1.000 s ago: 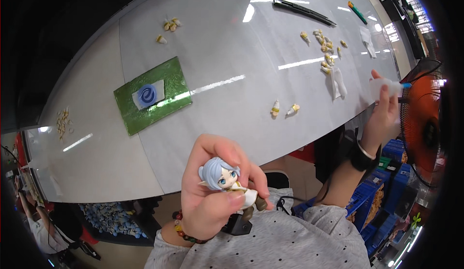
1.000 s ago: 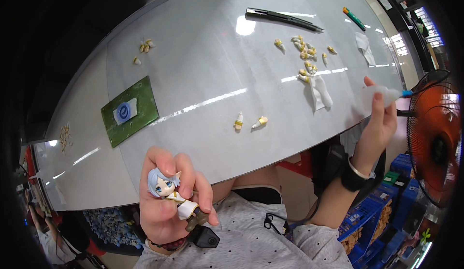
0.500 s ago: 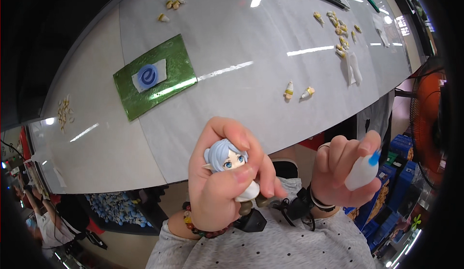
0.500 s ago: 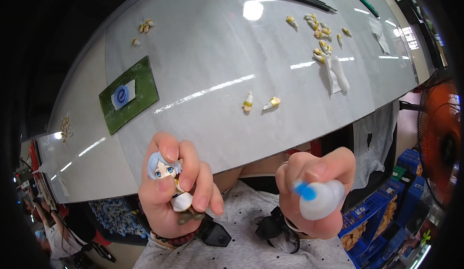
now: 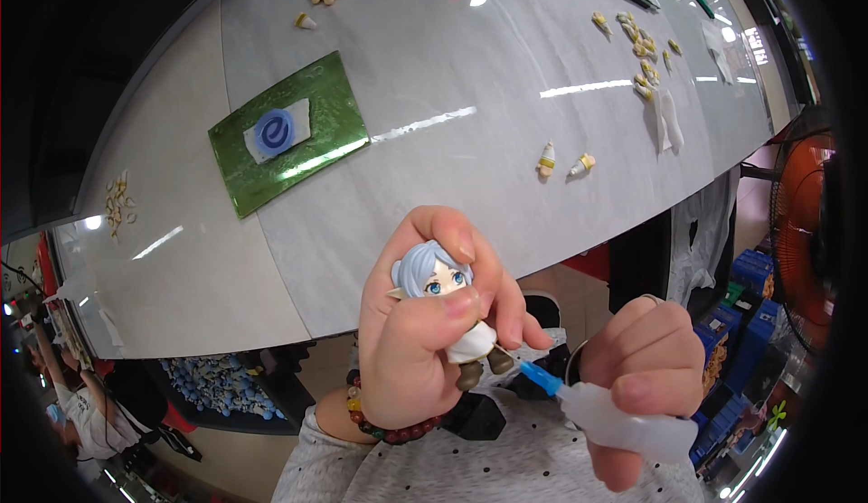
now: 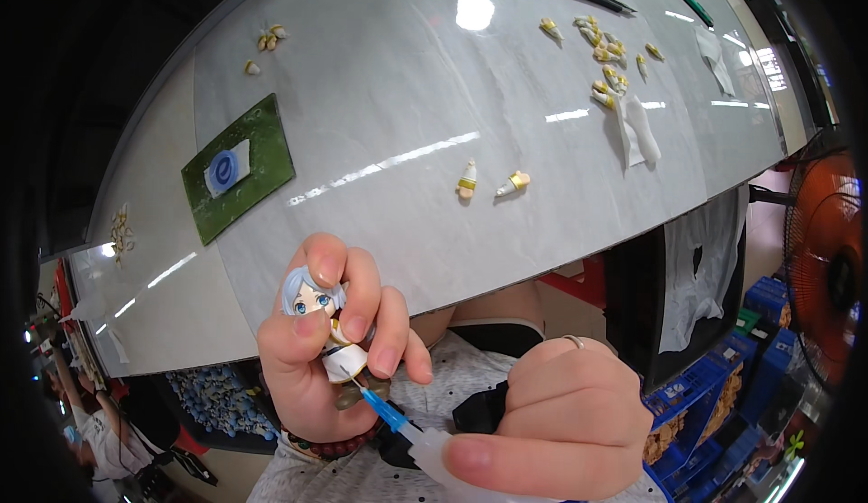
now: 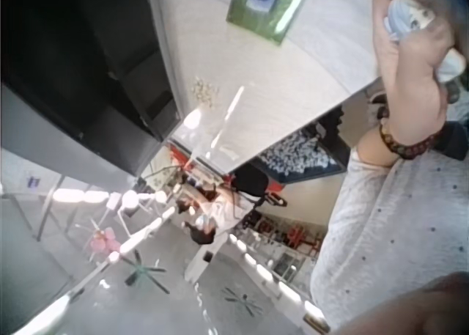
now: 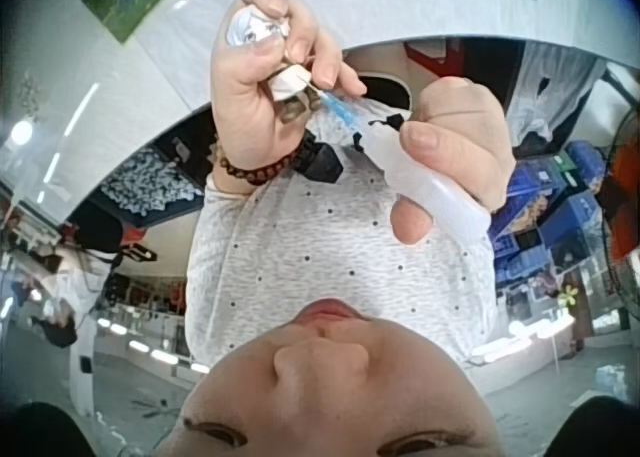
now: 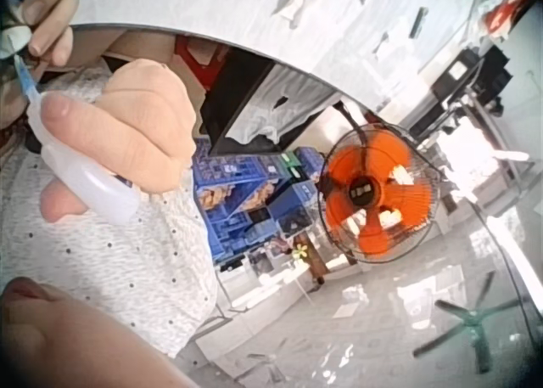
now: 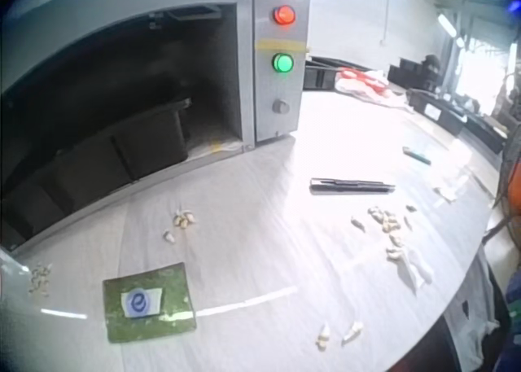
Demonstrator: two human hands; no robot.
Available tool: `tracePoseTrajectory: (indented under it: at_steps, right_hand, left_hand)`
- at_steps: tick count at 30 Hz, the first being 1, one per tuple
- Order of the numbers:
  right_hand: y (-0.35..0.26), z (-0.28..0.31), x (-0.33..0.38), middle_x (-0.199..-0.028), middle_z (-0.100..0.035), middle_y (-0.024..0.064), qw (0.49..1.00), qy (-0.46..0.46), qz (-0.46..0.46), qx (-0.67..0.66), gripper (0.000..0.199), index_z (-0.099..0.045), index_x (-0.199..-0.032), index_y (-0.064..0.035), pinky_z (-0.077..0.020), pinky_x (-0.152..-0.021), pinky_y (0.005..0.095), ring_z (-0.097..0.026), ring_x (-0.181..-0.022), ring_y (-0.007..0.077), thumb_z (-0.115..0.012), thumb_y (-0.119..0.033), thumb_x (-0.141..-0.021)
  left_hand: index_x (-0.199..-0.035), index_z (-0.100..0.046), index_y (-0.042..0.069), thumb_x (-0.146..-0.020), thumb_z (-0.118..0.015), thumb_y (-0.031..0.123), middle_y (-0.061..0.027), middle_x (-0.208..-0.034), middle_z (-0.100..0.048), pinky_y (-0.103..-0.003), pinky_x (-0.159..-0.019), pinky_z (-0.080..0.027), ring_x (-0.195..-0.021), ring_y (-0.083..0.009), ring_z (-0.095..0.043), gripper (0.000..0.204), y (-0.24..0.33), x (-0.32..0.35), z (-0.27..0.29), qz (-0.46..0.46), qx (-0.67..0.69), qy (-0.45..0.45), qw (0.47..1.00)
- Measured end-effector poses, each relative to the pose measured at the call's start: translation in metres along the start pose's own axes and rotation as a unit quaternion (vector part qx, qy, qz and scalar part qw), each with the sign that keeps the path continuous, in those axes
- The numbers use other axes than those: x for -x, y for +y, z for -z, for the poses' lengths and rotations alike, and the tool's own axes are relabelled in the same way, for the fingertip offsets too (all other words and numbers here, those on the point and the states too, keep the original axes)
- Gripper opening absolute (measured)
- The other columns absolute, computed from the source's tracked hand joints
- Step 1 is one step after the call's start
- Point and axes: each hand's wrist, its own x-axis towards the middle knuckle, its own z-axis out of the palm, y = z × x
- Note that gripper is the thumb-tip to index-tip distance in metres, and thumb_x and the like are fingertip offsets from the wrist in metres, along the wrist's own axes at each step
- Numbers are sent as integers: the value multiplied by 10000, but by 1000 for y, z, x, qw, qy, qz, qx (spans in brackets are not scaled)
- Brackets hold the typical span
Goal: Apply glue to small plastic parts and assemble anime-style figurines.
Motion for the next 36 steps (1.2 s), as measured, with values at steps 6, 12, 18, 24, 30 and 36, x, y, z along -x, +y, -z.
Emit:
tracePoseTrajectory:
  at_steps: [6, 12, 18, 24, 30, 36]
  right_hand:
    - [-1, 6, -4, -719, -464, 39, 996, -63, 15, 65, 577, -528, -932, 22, -345, -466, 228, -444, -575, 131, -628, -515, -745]
    - [-3, 7, -8, -710, -471, 33, 992, -90, 12, 83, 582, -532, -928, 24, -344, -460, 233, -443, -576, 137, -610, -526, -754]
    - [-7, 6, -11, -706, -467, 34, 991, -97, 4, 93, 569, -531, -934, 22, -346, -454, 233, -445, -574, 137, -607, -515, -762]
    - [-5, -6, 7, -689, -383, 13, 991, 125, 41, 25, 455, -496, -931, -18, -261, -505, 247, -332, -607, 118, -537, -457, -821]
    - [11, 38, 21, -879, -480, 111, 948, 317, -21, 35, 594, -431, -1159, 56, -411, -639, 276, -462, -713, 202, -495, -443, -843]
    - [57, 102, -17, -974, -608, 168, 883, 357, -160, 258, 369, -426, -1146, 65, -426, -785, 241, -572, -899, 179, -542, -154, -873]
  left_hand:
    - [-930, -371, 69, -777, -501, 164, -63, -688, -428, -455, -566, -554, -573, -212, -536, 223, 0, 1, -3, -1, -33, 8, 999]
    - [-928, -372, 71, -769, -504, 163, -61, -683, -426, -455, -565, -554, -568, -212, -535, 226, -1, 2, -4, -5, -35, 15, 999]
    - [-929, -372, 72, -768, -503, 158, -62, -688, -426, -458, -570, -555, -563, -214, -534, 224, 0, 3, -6, -1, -39, 11, 999]
    - [-965, -388, 65, -772, -502, 157, -78, -727, -435, -484, -603, -553, -654, -237, -548, 242, 2, 4, -4, -3, -14, -1, 1000]
    - [-982, -397, 78, -763, -491, 116, -75, -749, -440, -476, -613, -554, -721, -224, -519, 241, 3, 6, -5, 23, 32, -16, 999]
    - [-978, -402, 86, -714, -507, 57, -65, -761, -442, -397, -567, -516, -746, -186, -476, 286, 6, 8, -7, 55, 17, 6, 998]
